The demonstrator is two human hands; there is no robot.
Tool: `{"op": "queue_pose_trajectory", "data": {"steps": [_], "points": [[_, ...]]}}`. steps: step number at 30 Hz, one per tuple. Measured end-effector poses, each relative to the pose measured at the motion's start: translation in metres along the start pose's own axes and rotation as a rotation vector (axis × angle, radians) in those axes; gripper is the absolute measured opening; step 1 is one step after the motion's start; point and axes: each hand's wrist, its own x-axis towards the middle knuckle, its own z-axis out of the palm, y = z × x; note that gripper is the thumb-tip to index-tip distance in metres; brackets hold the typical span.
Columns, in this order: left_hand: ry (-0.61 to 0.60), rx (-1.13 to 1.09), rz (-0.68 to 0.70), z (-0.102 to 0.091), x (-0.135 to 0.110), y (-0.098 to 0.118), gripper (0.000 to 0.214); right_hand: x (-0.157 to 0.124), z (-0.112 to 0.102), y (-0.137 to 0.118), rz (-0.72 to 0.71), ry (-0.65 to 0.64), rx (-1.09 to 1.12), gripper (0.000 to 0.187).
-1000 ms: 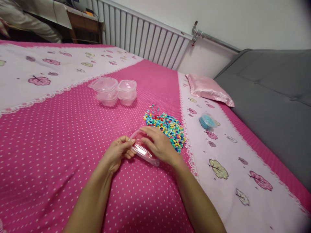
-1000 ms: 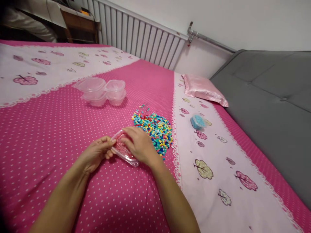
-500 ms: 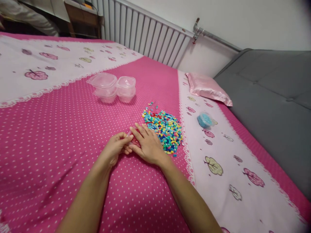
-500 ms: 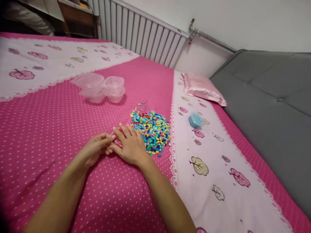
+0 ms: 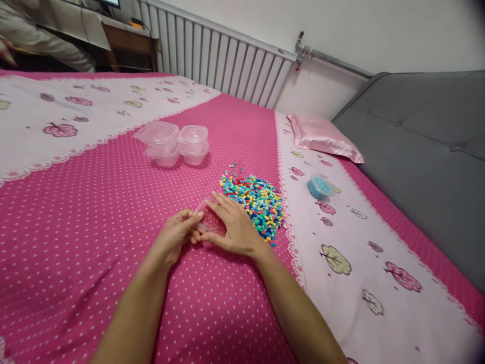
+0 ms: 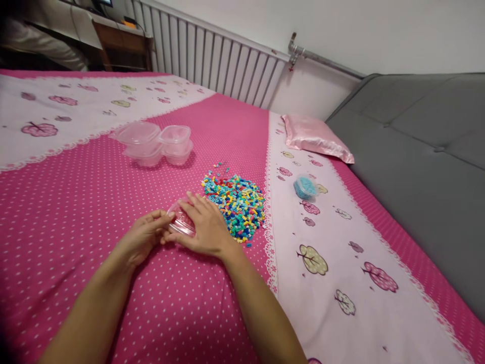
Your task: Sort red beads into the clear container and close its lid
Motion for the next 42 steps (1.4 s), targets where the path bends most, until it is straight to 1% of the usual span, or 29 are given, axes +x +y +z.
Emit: {"op": "queue_pose_trajectory", "data": {"steps": [2,3,4,6,8,10,14,17,20,21,23,25,27,29,30,33,34,35,38,40,42], "points": [[0.028,-0.033,-0.024,-0.001,0.001,0.002,0.025,-0.003,-0.013,0.003,0.012,0.026,0.052,0.078],[0.045,-0.051,-0.038,-0.002,0.001,0.003,0.021,-0.006,-0.019,0.005,0.019,0.021,0.071,0.083],[0.061,-0.07,-0.051,-0.002,0.001,0.004,0.018,-0.008,-0.024,0.008,0.021,-0.01,0.089,0.091],[0.094,-0.099,-0.07,-0.002,0.0,0.006,0.013,-0.013,-0.028,0.015,0.015,-0.115,0.13,0.106],[0.119,-0.11,-0.076,-0.002,0.0,0.007,0.011,-0.015,-0.026,0.022,0.024,-0.163,0.17,0.113],[0.14,-0.115,-0.069,-0.001,0.0,0.007,0.011,-0.014,-0.019,0.027,0.046,-0.13,0.198,0.113],[0.167,-0.119,-0.052,0.0,0.001,0.006,0.012,-0.009,-0.007,0.032,0.073,-0.036,0.272,0.104],[0.178,-0.082,-0.023,-0.001,0.002,0.004,0.015,-0.007,-0.006,0.034,0.108,-0.006,0.412,0.106],[0.211,0.008,0.044,-0.002,0.002,0.001,0.025,-0.008,-0.01,0.034,0.189,-0.009,0.553,0.11],[0.219,0.04,0.065,-0.003,0.001,0.001,0.028,-0.009,-0.012,0.034,0.217,-0.032,0.599,0.112],[0.213,0.087,0.081,-0.005,0.0,0.001,0.033,-0.013,-0.018,0.034,0.273,-0.122,0.73,0.116],[0.181,0.108,0.069,-0.007,-0.002,0.001,0.036,-0.017,-0.026,0.034,0.337,-0.235,0.904,0.121],[0.152,0.119,0.053,-0.007,-0.002,0.002,0.036,-0.021,-0.032,0.035,0.381,-0.321,1.062,0.123],[0.141,0.124,0.052,-0.007,-0.002,0.003,0.037,-0.022,-0.035,0.037,0.376,-0.351,1.141,0.114],[0.141,0.127,0.053,-0.007,-0.002,0.003,0.037,-0.021,-0.035,0.037,0.362,-0.347,1.15,0.104],[0.143,0.143,0.057,-0.008,-0.001,0.002,0.037,-0.017,-0.03,0.037,0.37,-0.28,1.078,0.062],[0.137,0.151,0.053,-0.009,-0.001,0.001,0.037,-0.016,-0.028,0.037,0.391,-0.261,1.037,0.052],[0.126,0.159,0.047,-0.01,-0.001,0.001,0.037,-0.015,-0.025,0.037,0.415,-0.248,0.999,0.045],[0.089,0.215,0.028,-0.016,-0.002,0.003,0.038,-0.015,-0.022,0.035,0.449,-0.223,0.915,0.04],[0.081,0.265,0.038,-0.02,-0.002,0.006,0.039,-0.016,-0.022,0.032,0.439,-0.216,0.898,0.042],[0.061,0.288,0.059,-0.023,-0.004,0.009,0.039,-0.017,-0.025,0.028,0.423,-0.247,0.925,0.045]]}}
